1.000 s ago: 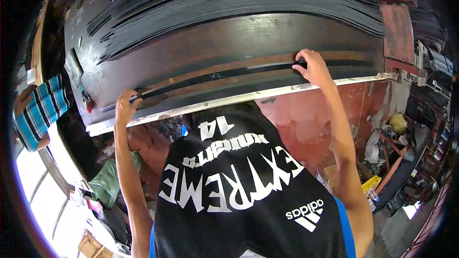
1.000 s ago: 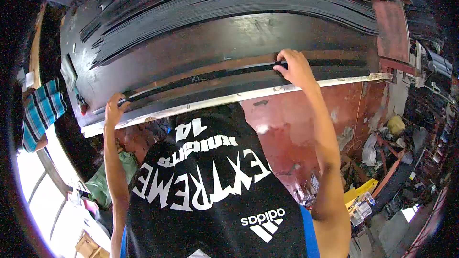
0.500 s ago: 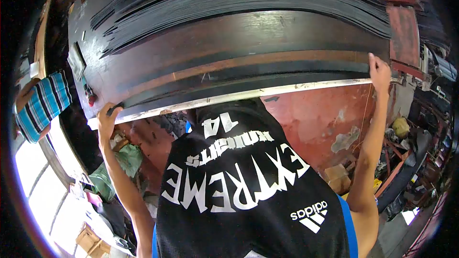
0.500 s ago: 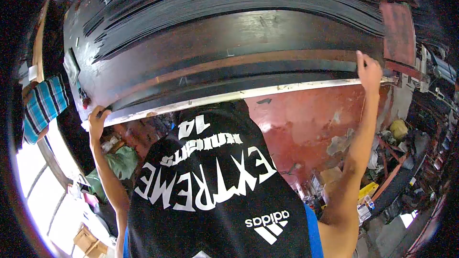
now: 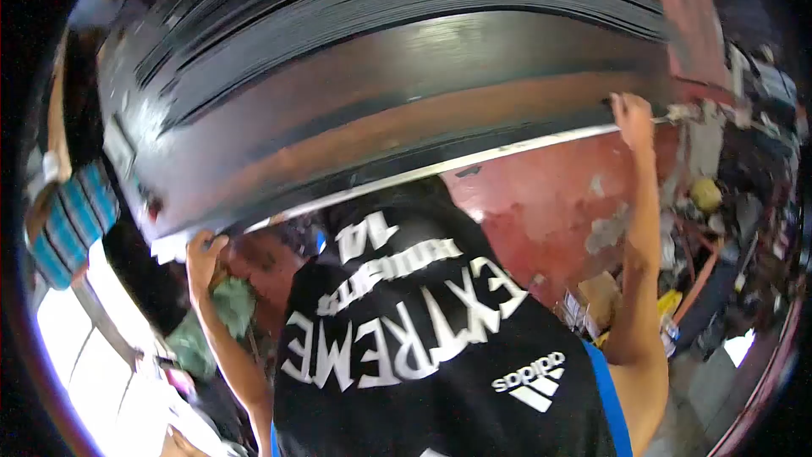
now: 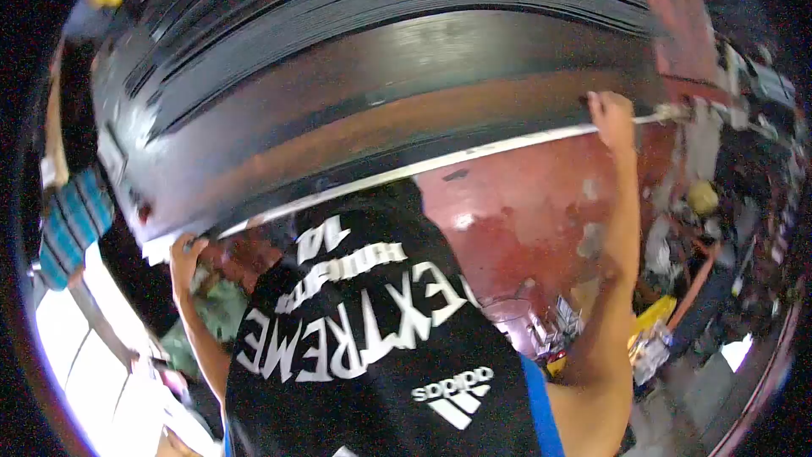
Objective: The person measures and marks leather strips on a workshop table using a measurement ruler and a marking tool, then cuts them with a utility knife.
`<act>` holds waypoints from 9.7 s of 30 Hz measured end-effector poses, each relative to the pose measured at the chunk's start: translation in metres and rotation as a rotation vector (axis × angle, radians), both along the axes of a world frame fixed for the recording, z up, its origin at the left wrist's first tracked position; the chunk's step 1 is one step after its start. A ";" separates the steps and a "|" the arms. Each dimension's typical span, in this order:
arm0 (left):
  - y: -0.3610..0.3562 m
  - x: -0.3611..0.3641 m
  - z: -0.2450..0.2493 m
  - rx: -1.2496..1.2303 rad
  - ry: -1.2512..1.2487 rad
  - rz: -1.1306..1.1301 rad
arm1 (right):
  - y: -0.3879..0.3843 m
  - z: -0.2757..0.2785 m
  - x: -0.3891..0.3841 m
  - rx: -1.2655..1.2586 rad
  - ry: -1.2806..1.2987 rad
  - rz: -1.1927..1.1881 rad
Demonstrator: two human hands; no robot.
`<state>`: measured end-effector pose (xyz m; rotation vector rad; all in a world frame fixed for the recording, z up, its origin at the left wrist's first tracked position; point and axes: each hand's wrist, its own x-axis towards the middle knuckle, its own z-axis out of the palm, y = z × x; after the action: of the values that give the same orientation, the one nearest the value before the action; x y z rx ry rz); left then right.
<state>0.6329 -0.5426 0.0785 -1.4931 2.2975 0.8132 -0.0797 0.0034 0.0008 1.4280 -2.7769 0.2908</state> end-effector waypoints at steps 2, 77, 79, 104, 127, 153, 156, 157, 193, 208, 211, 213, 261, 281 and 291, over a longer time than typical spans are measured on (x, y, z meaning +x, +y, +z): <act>-0.003 0.015 -0.019 -0.086 0.006 0.001 | -0.002 -0.001 0.006 -0.048 -0.007 -0.053; 0.010 0.000 -0.028 -0.381 0.217 -0.358 | 0.022 0.011 0.018 0.301 -0.181 -0.177; 0.020 -0.015 -0.028 -0.437 0.180 -0.384 | 0.016 0.009 0.024 0.355 -0.140 -0.199; 0.100 -0.145 -0.074 -0.435 0.229 -0.586 | -0.158 0.012 0.193 0.267 -0.324 0.311; -0.080 0.060 -0.078 -0.608 0.031 -0.515 | -0.322 0.088 0.387 0.237 -0.320 0.355; 0.447 0.378 -0.383 0.449 0.220 1.166 | -0.565 0.021 0.667 0.139 -0.338 0.634; 0.385 0.339 -0.363 0.306 0.373 1.163 | -0.569 0.020 0.664 0.170 -0.236 0.646; 0.355 0.331 -0.345 0.302 0.429 1.181 | -0.571 0.018 0.660 0.172 -0.261 0.639; 0.019 0.289 -0.132 -0.598 0.615 1.027 | -0.579 -0.020 0.671 -0.015 -0.354 0.721; -0.215 0.074 -0.083 -0.506 0.200 0.365 | -0.574 -0.017 0.681 -0.244 -0.430 0.771; -0.222 0.076 -0.090 -0.513 0.173 0.359 | -0.576 -0.018 0.679 -0.233 -0.452 0.778; -0.221 0.084 -0.089 -0.505 0.201 0.383 | -0.575 -0.017 0.678 -0.212 -0.461 0.770; -0.047 0.144 0.052 0.030 0.103 0.277 | -0.584 0.003 0.681 -0.216 -0.604 0.704; -0.055 0.142 0.060 0.087 0.076 0.248 | -0.580 -0.010 0.683 -0.309 -0.664 0.768; -0.058 0.128 0.064 0.037 0.075 0.264 | -0.582 -0.009 0.683 -0.323 -0.671 0.755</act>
<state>0.7612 -0.6005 0.1424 -1.8037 2.1511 0.9900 0.6034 -0.5786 -0.0080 2.5542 -2.1992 1.3614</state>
